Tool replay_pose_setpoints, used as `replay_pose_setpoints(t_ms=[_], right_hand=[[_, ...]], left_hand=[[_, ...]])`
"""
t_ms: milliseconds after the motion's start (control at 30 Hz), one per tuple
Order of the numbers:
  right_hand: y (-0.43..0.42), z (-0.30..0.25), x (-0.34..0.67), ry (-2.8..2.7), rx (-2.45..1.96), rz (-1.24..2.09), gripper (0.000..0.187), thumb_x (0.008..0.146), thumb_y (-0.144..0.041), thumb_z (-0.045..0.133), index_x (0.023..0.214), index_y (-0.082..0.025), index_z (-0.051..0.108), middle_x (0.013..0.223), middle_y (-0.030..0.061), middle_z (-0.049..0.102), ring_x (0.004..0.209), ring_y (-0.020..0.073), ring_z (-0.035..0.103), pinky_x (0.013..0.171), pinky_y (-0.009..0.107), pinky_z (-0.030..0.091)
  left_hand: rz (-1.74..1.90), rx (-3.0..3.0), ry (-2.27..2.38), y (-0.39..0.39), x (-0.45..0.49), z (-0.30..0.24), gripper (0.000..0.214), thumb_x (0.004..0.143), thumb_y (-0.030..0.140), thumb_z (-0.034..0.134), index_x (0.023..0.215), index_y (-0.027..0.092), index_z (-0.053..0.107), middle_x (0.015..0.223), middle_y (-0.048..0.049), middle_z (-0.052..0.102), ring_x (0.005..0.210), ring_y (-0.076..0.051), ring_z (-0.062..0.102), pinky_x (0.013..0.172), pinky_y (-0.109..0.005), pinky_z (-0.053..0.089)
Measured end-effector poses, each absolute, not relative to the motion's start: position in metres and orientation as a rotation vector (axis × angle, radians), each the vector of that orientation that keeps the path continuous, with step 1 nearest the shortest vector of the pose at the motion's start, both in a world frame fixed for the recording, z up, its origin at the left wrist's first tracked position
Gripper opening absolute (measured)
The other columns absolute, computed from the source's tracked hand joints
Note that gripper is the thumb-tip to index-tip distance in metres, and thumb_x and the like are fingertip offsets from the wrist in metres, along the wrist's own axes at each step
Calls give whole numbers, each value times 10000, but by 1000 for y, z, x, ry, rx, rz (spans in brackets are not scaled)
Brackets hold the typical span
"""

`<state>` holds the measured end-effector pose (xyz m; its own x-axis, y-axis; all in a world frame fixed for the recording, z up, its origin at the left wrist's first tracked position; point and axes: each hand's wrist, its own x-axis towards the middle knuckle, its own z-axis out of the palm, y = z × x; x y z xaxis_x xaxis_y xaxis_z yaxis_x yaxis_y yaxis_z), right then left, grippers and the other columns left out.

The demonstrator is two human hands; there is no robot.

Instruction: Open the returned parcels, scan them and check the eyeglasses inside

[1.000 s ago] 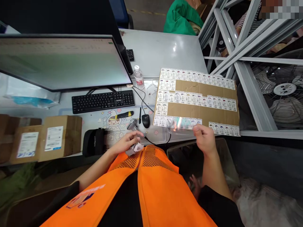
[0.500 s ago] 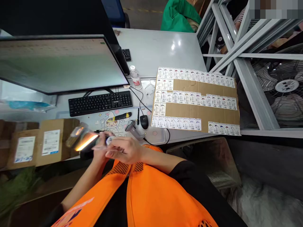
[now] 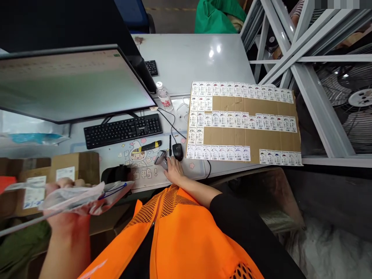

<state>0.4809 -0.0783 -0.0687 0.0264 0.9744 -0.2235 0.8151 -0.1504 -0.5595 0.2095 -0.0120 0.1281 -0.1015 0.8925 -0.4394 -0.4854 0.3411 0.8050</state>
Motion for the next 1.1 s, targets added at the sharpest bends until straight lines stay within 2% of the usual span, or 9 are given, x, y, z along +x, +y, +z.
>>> replay_pose_setpoints(t_ms=[67, 133, 367, 633, 700, 800, 933, 1000, 1100], right_hand=[[-78, -72, 479, -1848, -2064, 851, 728, 964, -314, 667, 1589, -87, 373, 1561, 233, 448, 1365, 332, 457, 1170, 500, 396], [-76, -73, 477, -1862, -2103, 871, 736, 963, -325, 673, 1586, -71, 372, 1508, 234, 496, 1318, 334, 479, 1146, 499, 413], [-49, -77, 459, -1889, -2215, 894, 751, 964, -352, 682, 1559, -7, 380, 1400, 252, 574, 1268, 338, 514, 1115, 468, 431], [-36, -65, 454, -1688, -2322, 1100, 721, 943, -199, 608, 1592, -38, 338, 1454, 253, 575, 1295, 334, 567, 1125, 457, 437], [-40, -54, 457, -1644, -2292, 1141, 737, 938, -234, 597, 1605, -67, 334, 1440, 250, 579, 1247, 349, 605, 1086, 488, 472], [-48, -30, 460, -1559, -2171, 1240, 729, 917, -314, 622, 1589, -152, 390, 1377, 213, 626, 1173, 356, 653, 990, 500, 536], [-53, 22, 468, -1378, -1828, 1404, 539, 871, -370, 696, 1371, -199, 593, 1194, 114, 729, 1048, 301, 703, 875, 423, 586], [-50, 52, 481, -1202, -1705, 1484, 479, 874, -406, 713, 1295, -198, 617, 1054, 71, 744, 849, 228, 717, 742, 356, 596], [-41, 93, 517, -853, -1616, 1470, 500, 871, -515, 720, 1242, -205, 590, 832, -5, 694, 547, 129, 611, 516, 267, 531]], left_hand=[[1149, 627, 1128, -14, 214, 133, 671, 648, 775, 816, 582, 222, 441, 442, 34, 420, 391, -164, 371, 402, -285, 355], [1124, 653, 1133, -15, 220, 134, 703, 534, 773, 881, 573, 226, 441, 439, 34, 422, 387, -158, 362, 404, -298, 378], [1057, 547, 1138, -14, 240, 141, 712, 492, 706, 943, 579, 225, 426, 436, 43, 397, 391, -147, 334, 401, -289, 370], [1039, 513, 1101, -15, 242, 143, 609, 669, 643, 893, 614, 223, 456, 490, 42, 430, 428, -145, 378, 434, -272, 426], [1045, 501, 1102, -14, 242, 141, 567, 806, 647, 774, 608, 221, 456, 482, 34, 410, 419, -152, 367, 426, -274, 426], [1054, 431, 1128, -10, 245, 139, 574, 1031, 581, 441, 590, 213, 444, 463, 18, 358, 398, -161, 323, 418, -274, 402], [1050, 318, 1138, -4, 250, 136, 645, 1101, 472, 159, 583, 200, 430, 466, 3, 343, 408, -166, 325, 446, -276, 389], [1041, 272, 1111, -2, 250, 130, 645, 1103, 491, 161, 594, 198, 427, 470, 10, 339, 406, -160, 333, 460, -280, 388], [1029, 257, 1027, 0, 249, 118, 599, 1077, 583, 332, 629, 199, 436, 500, 23, 375, 420, -150, 389, 475, -279, 406]])
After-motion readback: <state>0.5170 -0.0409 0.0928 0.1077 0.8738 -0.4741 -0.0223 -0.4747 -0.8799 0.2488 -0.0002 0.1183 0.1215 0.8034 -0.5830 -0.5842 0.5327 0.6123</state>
